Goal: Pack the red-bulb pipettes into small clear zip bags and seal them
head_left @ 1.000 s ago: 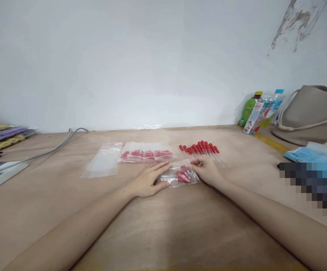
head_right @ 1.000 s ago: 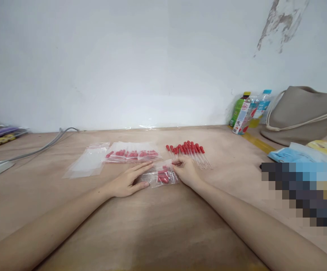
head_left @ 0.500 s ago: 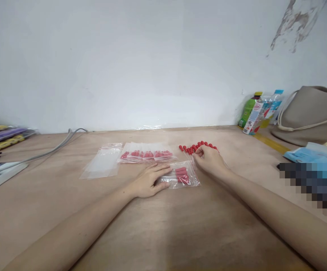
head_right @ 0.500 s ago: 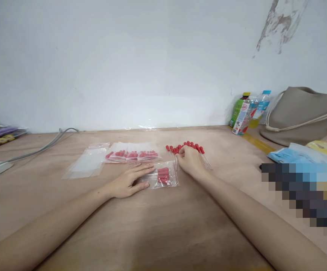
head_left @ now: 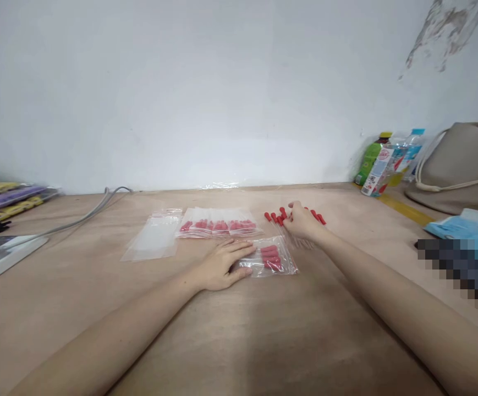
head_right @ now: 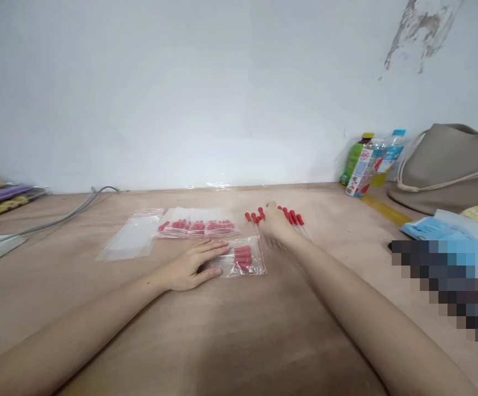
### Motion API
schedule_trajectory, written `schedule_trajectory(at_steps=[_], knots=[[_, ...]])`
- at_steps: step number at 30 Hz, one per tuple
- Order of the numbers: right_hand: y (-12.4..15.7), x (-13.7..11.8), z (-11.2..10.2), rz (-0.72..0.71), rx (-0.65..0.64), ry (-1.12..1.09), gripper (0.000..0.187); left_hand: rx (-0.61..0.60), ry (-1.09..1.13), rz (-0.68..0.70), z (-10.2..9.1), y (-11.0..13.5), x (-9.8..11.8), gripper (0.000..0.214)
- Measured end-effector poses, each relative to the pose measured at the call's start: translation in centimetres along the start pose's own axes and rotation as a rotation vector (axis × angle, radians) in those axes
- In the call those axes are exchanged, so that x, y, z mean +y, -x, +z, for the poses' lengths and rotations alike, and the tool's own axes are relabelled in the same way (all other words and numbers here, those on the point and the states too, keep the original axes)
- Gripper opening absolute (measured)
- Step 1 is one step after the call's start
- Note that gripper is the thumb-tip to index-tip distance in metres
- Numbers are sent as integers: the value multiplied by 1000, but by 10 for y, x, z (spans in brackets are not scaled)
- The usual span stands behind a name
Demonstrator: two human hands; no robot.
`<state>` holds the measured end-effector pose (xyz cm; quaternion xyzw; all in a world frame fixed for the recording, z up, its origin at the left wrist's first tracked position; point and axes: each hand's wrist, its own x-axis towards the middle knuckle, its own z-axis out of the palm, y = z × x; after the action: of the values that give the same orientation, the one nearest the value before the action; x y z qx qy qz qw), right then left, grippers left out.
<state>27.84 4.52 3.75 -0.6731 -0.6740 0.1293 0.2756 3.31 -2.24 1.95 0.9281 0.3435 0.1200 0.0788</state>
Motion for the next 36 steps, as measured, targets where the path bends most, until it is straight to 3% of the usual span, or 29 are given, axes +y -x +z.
schedule_trajectory(at_steps=[6, 14, 18, 25, 31, 36], knots=[[19, 24, -2, -42, 119, -600, 72, 19, -4, 15, 2, 1, -2, 51], [55, 31, 22, 32, 249, -1079, 52, 35, 21, 19, 2, 1, -2, 51], [55, 27, 24, 55, 250, -1150, 47, 38, 25, 12, 2, 1, -2, 53], [59, 24, 23, 52, 123, -1205, 41, 46, 29, 18, 2, 1, -3, 53], [63, 25, 24, 72, 129, -1215, 44, 50, 35, 13, 1, 3, -1, 56], [68, 26, 23, 35, -45, -1009, 38, 58, 47, 6, 0, 4, -1, 59]])
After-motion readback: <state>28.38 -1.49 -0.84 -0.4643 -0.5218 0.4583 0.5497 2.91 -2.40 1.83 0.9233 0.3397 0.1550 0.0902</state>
